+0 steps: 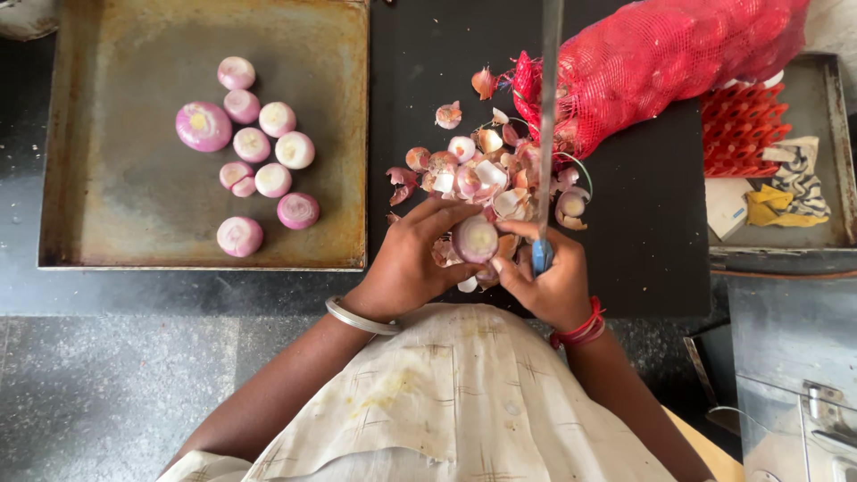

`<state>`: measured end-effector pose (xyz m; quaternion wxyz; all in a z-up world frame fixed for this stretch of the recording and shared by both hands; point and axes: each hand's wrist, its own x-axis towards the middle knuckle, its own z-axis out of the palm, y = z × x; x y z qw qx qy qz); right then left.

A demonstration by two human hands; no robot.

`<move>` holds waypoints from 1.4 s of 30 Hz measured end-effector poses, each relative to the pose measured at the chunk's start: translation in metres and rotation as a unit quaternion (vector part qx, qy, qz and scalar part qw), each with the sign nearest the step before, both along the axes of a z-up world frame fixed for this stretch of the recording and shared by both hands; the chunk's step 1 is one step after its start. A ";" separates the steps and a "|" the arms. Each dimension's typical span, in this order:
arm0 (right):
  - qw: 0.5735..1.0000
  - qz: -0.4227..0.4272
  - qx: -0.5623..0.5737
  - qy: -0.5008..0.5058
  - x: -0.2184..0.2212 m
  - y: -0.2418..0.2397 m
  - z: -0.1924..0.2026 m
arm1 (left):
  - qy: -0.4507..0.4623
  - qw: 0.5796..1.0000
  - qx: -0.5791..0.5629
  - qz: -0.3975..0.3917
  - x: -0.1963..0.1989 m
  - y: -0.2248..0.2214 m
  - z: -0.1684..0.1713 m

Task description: The person peels onions using a large knife and by hand, placing the peeled onions onto a metal tray.

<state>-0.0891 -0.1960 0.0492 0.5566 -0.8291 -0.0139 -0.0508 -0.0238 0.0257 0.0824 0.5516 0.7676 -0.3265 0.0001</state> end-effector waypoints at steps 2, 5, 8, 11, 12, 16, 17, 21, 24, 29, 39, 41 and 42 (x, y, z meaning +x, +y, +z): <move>1.000 0.002 -0.014 -0.009 -0.004 0.002 -0.005 | 0.013 1.000 0.009 -0.020 -0.003 0.003 0.000; 0.998 0.007 -0.049 -0.041 -0.010 0.003 -0.003 | 0.033 0.998 0.031 -0.039 -0.004 0.001 0.002; 0.997 -0.002 -0.057 -0.056 -0.019 0.008 0.003 | 0.045 0.997 0.032 -0.053 -0.002 0.002 0.000; 0.996 -0.004 -0.030 -0.089 -0.024 0.008 0.006 | 0.175 0.980 -0.035 -0.089 -0.007 0.000 -0.010; 0.998 -0.023 -0.027 -0.060 -0.026 0.007 0.006 | 0.235 0.964 -0.064 -0.105 -0.008 -0.001 -0.014; 0.998 -0.062 -0.007 -0.003 -0.030 0.007 0.007 | 0.318 0.934 -0.093 -0.131 -0.006 -0.002 -0.023; 0.998 -0.063 -0.001 -0.002 -0.031 0.008 0.007 | 0.324 0.932 -0.091 -0.132 -0.005 -0.003 -0.024; 0.999 -0.038 0.007 -0.010 -0.036 0.004 0.009 | 0.304 0.940 -0.077 -0.136 -0.004 -0.010 -0.029; 0.997 -0.048 -0.056 -0.027 -0.035 0.008 0.007 | 0.241 0.965 -0.025 -0.097 -0.008 -0.015 -0.026; 0.995 -0.066 -0.070 -0.031 -0.034 0.008 -0.002 | 0.229 0.970 -0.010 -0.085 -0.005 -0.012 -0.026; 0.999 -0.032 -0.002 0.015 -0.018 0.003 -0.007 | 0.430 0.884 -0.115 -0.144 0.000 -0.021 -0.078; 1.000 -0.009 0.001 0.010 -0.014 0.003 -0.004 | 0.389 0.907 -0.097 -0.126 0.001 -0.022 -0.078; 1.000 -0.009 -0.018 0.013 -0.011 0.003 -0.003 | 0.369 0.918 -0.088 -0.117 0.003 -0.022 -0.075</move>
